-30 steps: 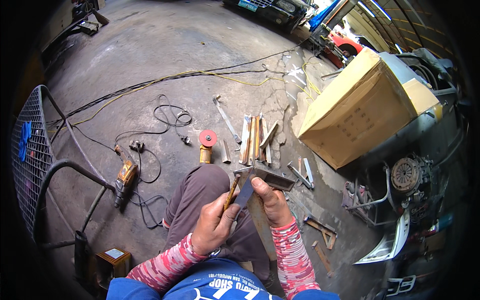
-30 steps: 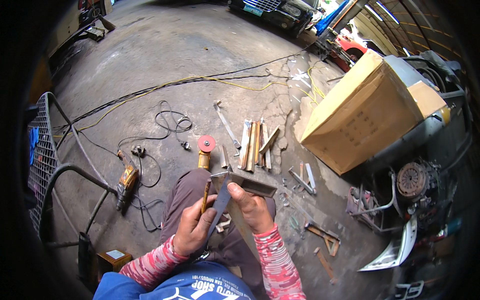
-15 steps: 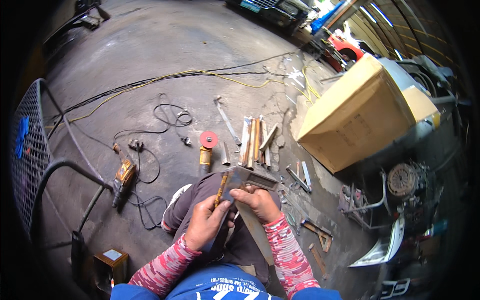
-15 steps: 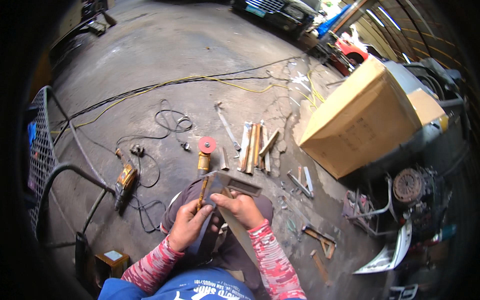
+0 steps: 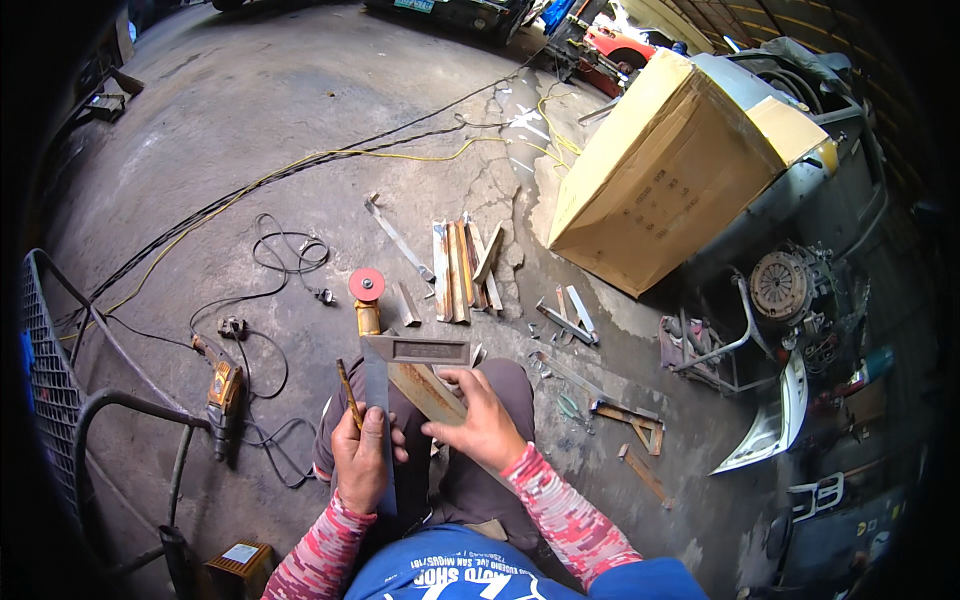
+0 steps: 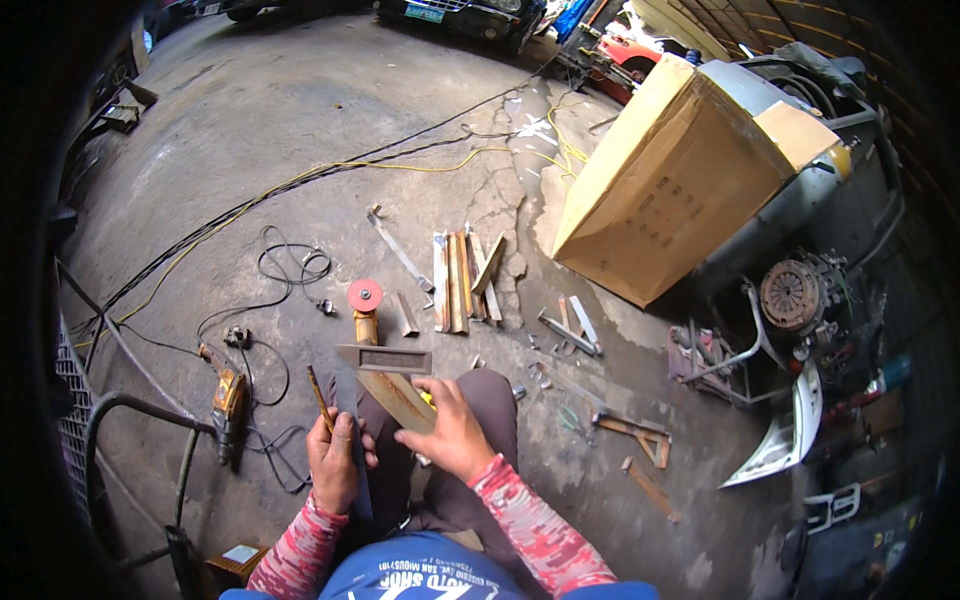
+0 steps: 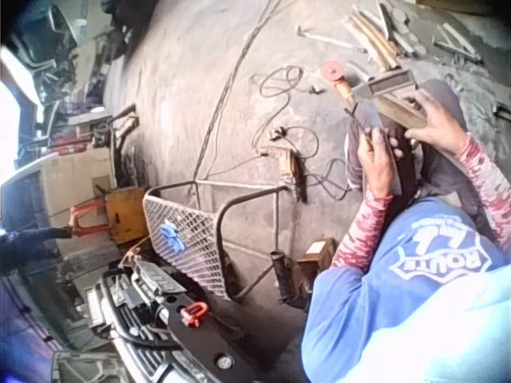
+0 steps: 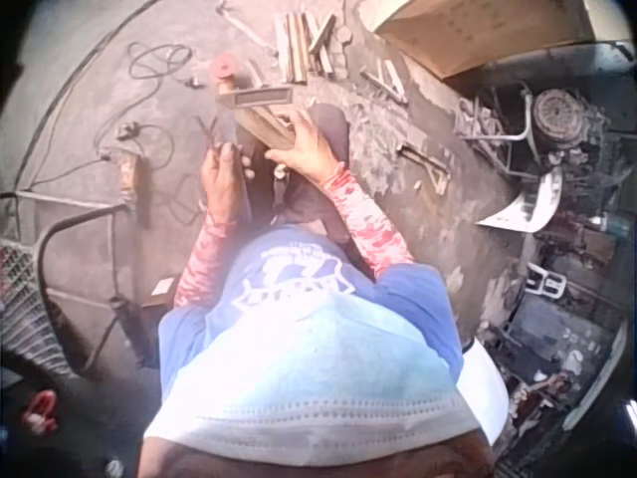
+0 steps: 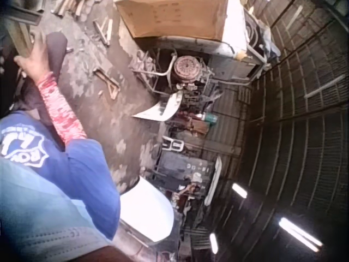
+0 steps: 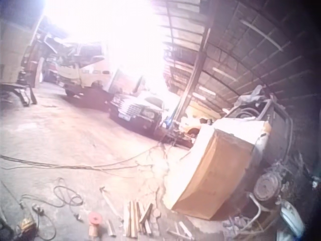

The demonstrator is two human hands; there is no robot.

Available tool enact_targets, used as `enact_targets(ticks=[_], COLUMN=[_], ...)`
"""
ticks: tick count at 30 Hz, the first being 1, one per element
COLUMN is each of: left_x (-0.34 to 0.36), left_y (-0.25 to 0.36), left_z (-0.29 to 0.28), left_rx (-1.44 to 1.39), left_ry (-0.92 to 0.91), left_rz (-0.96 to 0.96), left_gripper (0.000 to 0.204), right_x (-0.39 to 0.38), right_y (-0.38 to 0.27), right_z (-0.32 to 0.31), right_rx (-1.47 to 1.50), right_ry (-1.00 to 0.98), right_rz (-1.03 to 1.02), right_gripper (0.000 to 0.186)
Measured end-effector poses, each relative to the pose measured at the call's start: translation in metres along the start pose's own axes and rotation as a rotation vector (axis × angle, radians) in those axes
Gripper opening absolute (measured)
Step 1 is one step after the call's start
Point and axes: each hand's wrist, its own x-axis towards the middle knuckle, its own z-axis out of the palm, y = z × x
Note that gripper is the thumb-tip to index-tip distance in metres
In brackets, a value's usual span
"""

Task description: The person uses an angle grinder to cut a metal bar while sitting on the floor. After cutting, the person measures the metal piece with a square and pencil, then handles several other metal pieces.

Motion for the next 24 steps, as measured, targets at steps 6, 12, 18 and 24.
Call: enact_targets(ticks=[6, 12, 18, 24], left_x=[-0.001, -0.004, -0.003, -0.01], left_y=[-0.004, -0.002, 0.006, 0.012], left_z=[-0.008, -0.015, -0.021, -0.027], left_rx=[-0.093, -0.056, -0.055, -0.073], left_ry=[0.082, 0.064, 0.102, 0.125], left_rz=[-0.026, 0.029, 0.062, 0.095], left_gripper=[0.029, 0.031, 0.033, 0.033], right_x=[-0.052, -0.049, -0.046, -0.034], right_y=[-0.006, -0.003, -0.001, -0.003], right_z=[-0.005, -0.041, -0.112, -0.163], right_rx=[-0.172, -0.037, 0.039, -0.078], right_ry=[-0.021, 0.063, 0.249, 0.283], right_rz=[0.133, 0.053, 0.128, 0.14], right_gripper=[0.09, 0.083, 0.078, 0.076])
